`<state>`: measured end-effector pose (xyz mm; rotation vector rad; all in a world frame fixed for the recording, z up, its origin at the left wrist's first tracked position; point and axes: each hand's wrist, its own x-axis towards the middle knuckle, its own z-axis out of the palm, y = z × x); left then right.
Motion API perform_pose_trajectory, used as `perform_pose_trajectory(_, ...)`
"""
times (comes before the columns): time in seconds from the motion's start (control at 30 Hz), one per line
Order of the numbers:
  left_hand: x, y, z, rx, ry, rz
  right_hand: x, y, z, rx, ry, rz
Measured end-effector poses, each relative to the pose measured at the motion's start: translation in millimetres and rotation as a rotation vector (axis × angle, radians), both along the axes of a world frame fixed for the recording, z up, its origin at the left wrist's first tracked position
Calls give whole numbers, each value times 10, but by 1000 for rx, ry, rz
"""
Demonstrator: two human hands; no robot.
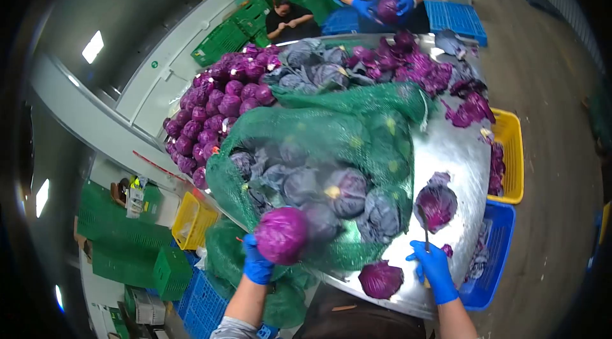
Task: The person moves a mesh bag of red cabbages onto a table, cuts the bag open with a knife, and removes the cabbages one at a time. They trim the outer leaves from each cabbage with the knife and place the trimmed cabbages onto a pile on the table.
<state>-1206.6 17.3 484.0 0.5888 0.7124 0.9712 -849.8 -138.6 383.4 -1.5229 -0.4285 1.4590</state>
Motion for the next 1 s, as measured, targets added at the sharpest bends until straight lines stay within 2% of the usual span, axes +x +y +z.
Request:
perform_pose_trajectory(0.07, -479, 333, 52, 101, -6, 116, 103, 63, 11, 33, 0, -54)
perform_pose_trajectory(0.13, -948, 754, 67, 216, -48, 173, 152, 140, 42, 51, -105, -123)
perform_pose_trajectory(0.2, -1256, 1158, 121, 245, -92, 353, 136, 223, 160, 5, -164, -211)
perform_pose_trajectory(0.27, -1535, 1557, 223, 220, -214, 401, 30, 360, 290, -66, -186, -327)
perform_pose_trajectory(0.3, -1679, 1779, 264, 215, -220, 420, -9, 390, 216, 0, -179, -383)
perform_pose_trajectory(0.37, -2004, 2253, 341, 205, -237, 446, -115, 540, 136, -46, -203, -489)
perform_pose_trajectory(0.47, -2548, 2950, 329, 208, -246, 324, -372, 879, 155, -92, -239, -617)
perform_pose_trajectory(0.53, -2863, 3428, 257, 75, -221, 571, -520, 1083, 140, -39, -305, -667)
perform_pose_trajectory(0.57, -3046, 3651, 188, 47, -233, 557, -533, 1160, 95, -8, -326, -690)
perform_pose_trajectory(0.67, -3227, 4147, 164, -33, -175, 652, -683, 1491, 191, 74, -347, -829)
perform_pose_trajectory(0.77, -3337, 4628, 123, -74, -235, 685, -763, 1827, 413, 51, -412, -881)
perform_pose_trajectory(0.87, -3591, 5267, -66, -67, -296, 734, -947, 2129, 546, 73, -480, -849)
perform_pose_trajectory(0.93, -3684, 5664, 41, -132, -312, 819, -1008, 2287, 588, 38, -547, -829)
perform_pose_trajectory(1.0, -3808, 6029, 171, 18, -311, 772, -1038, 2362, 529, -52, -594, -809)
